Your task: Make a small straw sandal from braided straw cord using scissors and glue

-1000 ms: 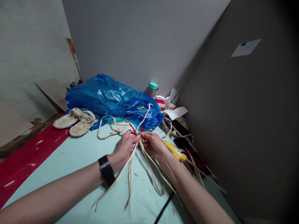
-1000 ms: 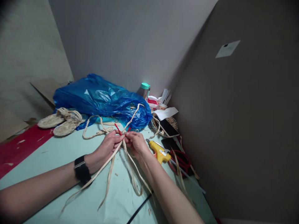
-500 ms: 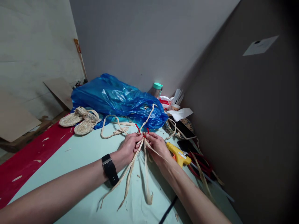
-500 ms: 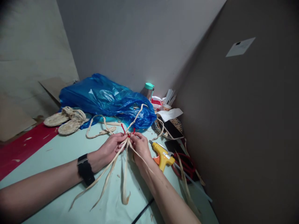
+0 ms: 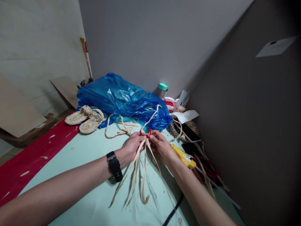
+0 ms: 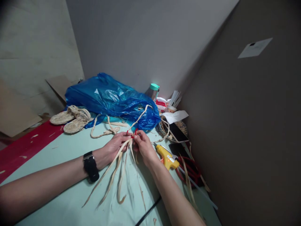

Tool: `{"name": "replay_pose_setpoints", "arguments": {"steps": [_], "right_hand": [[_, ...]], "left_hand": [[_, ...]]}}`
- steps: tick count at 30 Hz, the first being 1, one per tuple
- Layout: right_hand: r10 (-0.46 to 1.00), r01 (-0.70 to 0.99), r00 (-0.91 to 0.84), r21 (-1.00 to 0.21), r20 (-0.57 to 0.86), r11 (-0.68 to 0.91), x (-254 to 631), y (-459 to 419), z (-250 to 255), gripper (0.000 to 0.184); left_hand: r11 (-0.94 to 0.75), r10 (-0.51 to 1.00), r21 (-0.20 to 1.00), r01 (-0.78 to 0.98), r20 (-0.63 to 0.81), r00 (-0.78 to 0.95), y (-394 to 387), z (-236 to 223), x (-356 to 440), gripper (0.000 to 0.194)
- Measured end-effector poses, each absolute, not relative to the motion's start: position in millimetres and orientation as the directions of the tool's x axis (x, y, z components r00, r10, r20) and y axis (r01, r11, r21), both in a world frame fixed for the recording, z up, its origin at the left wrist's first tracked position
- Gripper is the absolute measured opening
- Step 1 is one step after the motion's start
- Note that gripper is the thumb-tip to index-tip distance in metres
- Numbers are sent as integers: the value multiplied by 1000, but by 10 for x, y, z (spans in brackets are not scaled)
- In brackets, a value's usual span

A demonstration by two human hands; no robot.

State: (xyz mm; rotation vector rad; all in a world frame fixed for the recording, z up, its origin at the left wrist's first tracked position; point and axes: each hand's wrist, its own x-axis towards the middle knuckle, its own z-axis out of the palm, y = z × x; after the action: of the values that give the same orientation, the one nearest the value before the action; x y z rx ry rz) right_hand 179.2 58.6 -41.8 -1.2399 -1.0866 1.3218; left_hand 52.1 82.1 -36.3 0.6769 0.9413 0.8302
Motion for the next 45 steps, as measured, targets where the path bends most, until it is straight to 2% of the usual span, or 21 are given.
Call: {"name": "replay_pose_setpoints", "arguments": {"steps": [4,7,13,21,25,34,38,45], "right_hand": [[1000,123,-3,-992,-12,-12,1833,571,-383,18],[998,307,-2,-949,70,68,1860,561,-378,18],[990,600,-24,-790,139,126,1859,431,-295,17],[979,818,-83,-548,187,174,1868,250,-137,18],[981,889,-102,-427,166,165,1917,248,-98,19],[961,946,-201,-216,191,241,1910,197,-68,16],[957,947,-199,-210,212,244,1948,171,-151,17],[938,925,-135,-297,320,235,2013,136,-166,19]], "left_hand": [[496,860,813,-304,-414,297,785,-341,513,35],[479,869,829,-288,-403,287,756,-324,509,35],[432,868,877,-212,-341,360,676,-336,516,34],[359,844,927,-106,-274,461,687,-409,481,29],[276,868,959,-72,-216,448,721,-378,471,11],[37,922,999,-6,-31,386,705,-271,492,9],[22,913,999,30,-32,408,713,-281,484,10],[94,916,996,7,-89,391,702,-338,497,17]]}}
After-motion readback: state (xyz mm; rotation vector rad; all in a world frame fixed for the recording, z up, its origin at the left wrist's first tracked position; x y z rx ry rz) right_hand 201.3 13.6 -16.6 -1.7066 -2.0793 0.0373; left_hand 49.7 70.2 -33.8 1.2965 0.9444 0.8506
